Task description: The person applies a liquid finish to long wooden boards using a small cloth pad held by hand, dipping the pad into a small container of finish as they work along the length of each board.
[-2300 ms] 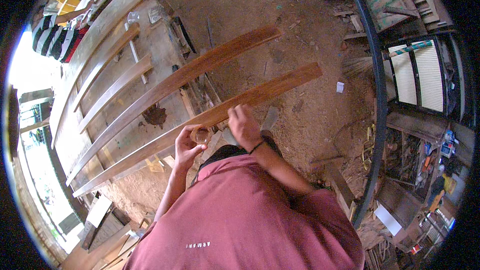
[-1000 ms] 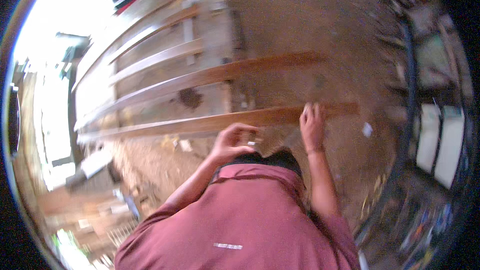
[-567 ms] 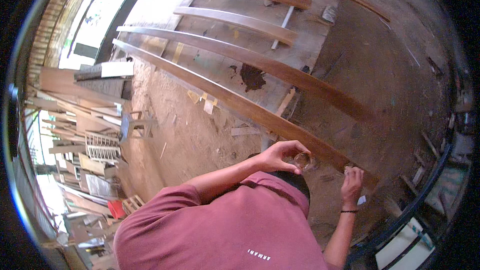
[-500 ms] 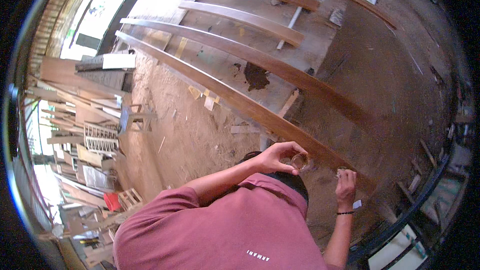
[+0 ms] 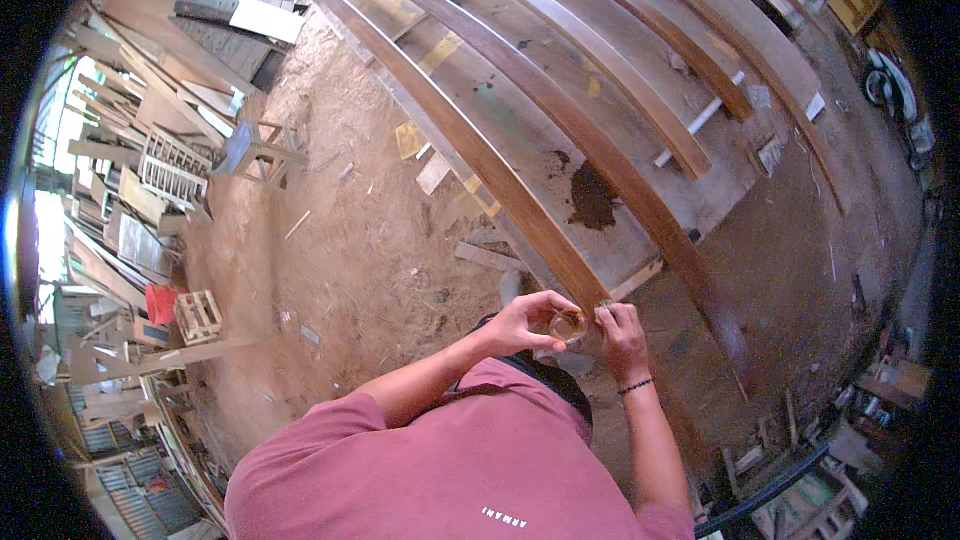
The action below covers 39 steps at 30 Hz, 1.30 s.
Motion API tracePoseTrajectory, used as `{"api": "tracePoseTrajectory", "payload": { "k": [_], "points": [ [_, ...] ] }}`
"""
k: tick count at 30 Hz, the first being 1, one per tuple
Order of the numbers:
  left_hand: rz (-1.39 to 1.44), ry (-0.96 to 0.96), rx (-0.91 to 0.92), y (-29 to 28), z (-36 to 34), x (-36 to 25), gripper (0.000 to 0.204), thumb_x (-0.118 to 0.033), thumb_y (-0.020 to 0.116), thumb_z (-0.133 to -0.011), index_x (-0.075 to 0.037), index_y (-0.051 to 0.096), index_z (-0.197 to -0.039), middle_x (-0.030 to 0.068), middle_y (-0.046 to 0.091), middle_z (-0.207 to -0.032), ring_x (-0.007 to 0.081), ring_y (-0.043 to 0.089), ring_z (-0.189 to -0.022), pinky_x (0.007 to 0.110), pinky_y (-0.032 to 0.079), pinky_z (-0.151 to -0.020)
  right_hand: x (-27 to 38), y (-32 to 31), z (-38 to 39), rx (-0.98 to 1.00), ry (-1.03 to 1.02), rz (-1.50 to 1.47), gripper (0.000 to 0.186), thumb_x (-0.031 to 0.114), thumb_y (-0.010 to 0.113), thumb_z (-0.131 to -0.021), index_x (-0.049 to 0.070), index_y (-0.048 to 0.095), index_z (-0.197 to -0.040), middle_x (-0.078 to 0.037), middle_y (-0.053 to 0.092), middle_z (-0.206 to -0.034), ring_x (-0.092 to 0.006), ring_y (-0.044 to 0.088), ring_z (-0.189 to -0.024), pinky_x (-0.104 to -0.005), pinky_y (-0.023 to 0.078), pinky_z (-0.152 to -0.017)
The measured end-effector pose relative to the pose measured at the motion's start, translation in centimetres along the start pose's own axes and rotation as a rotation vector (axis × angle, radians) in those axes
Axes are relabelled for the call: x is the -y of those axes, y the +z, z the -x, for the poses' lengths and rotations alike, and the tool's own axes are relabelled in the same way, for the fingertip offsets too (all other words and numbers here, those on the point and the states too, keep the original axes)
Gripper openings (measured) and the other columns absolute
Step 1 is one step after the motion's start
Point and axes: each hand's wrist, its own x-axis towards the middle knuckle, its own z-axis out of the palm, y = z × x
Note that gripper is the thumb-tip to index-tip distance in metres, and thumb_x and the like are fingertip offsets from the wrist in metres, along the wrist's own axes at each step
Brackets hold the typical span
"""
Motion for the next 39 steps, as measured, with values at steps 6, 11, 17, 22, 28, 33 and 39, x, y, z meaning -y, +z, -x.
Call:
{"api": "tracePoseTrajectory", "payload": {
  "k": [6, 11, 17, 22, 28, 33, 39],
  "points": [
    [0.046, 0.074, -0.186, -8.6, 2.3, -3.0, 0.061, -0.015, 0.090, -0.082, -0.003, 0.060, -0.134, 0.0043, 0.066, -0.126, 0.0133, 0.063, -0.116, 0.032, 0.052, -0.103, 3.1, 4.7, -12.7, 0.076, -0.104, 0.023, 0.023, 0.001, 0.068, -0.082, 0.005, 0.067, -0.105, -0.013, 0.063, -0.101, -0.0332, 0.062, -0.098, -0.0426, 0.055, -0.084],
    [0.126, 0.129, -0.306, -15.5, 4.6, -5.2, 0.059, -0.011, 0.089, -0.082, -0.003, 0.061, -0.132, 0.0063, 0.066, -0.128, 0.0150, 0.063, -0.117, 0.033, 0.050, -0.106, 5.3, 9.4, -21.9, 0.090, -0.192, 0.023, 0.022, 0.001, 0.066, -0.083, 0.005, 0.067, -0.105, -0.013, 0.063, -0.102, -0.0338, 0.061, -0.100, -0.0420, 0.055, -0.086],
    [0.189, 0.138, -0.442, -20.9, 7.7, -6.5, 0.059, -0.008, 0.090, -0.081, -0.003, 0.060, -0.131, 0.0068, 0.066, -0.128, 0.0150, 0.062, -0.120, 0.034, 0.051, -0.105, 8.8, 14.7, -34.1, 0.051, -0.253, -0.024, 0.016, 0.000, 0.064, -0.083, 0.005, 0.064, -0.099, -0.013, 0.059, -0.097, -0.0334, 0.059, -0.098, -0.0434, 0.053, -0.086],
    [0.227, 0.178, -0.555, -22.5, 9.4, -6.9, 0.058, -0.007, 0.089, -0.081, -0.003, 0.060, -0.131, 0.0068, 0.066, -0.128, 0.0154, 0.062, -0.120, 0.034, 0.050, -0.106, 10.7, 19.9, -44.1, 0.034, -0.332, -0.032, 0.017, 0.001, 0.065, -0.083, 0.008, 0.064, -0.098, -0.013, 0.059, -0.097, -0.0334, 0.060, -0.099, -0.0422, 0.053, -0.086],
    [0.178, 0.197, -0.584, -22.1, 10.2, -7.6, 0.059, -0.009, 0.090, -0.080, -0.004, 0.060, -0.131, 0.0070, 0.066, -0.128, 0.0156, 0.062, -0.121, 0.033, 0.049, -0.107, 12.7, 22.3, -51.7, -0.036, -0.285, 0.001, 0.009, 0.006, 0.068, -0.085, 0.009, 0.068, -0.093, -0.013, 0.061, -0.095, -0.0337, 0.059, -0.105, -0.0424, 0.054, -0.087],
    [0.146, 0.196, -0.619, -20.8, 10.6, -7.9, 0.061, -0.009, 0.090, -0.080, -0.003, 0.059, -0.133, 0.0066, 0.066, -0.128, 0.0154, 0.062, -0.120, 0.033, 0.049, -0.106, 11.8, 17.7, -47.0, -0.077, 0.115, -0.540, 0.017, 0.006, 0.073, -0.094, 0.010, 0.072, -0.111, -0.009, 0.071, -0.095, -0.0183, 0.067, -0.080, -0.0332, 0.054, -0.074],
    [0.123, 0.198, -0.526, -17.6, 8.8, -7.4, 0.062, -0.007, 0.089, -0.080, -0.002, 0.059, -0.133, 0.0073, 0.065, -0.129, 0.0164, 0.061, -0.122, 0.034, 0.048, -0.109, 7.4, 9.2, -33.5, 0.062, 0.432, -1.663, 0.026, 0.013, 0.069, -0.102, 0.001, 0.061, -0.124, -0.006, 0.071, -0.107, -0.0132, 0.066, -0.086, -0.0273, 0.055, -0.074]
  ]
}}
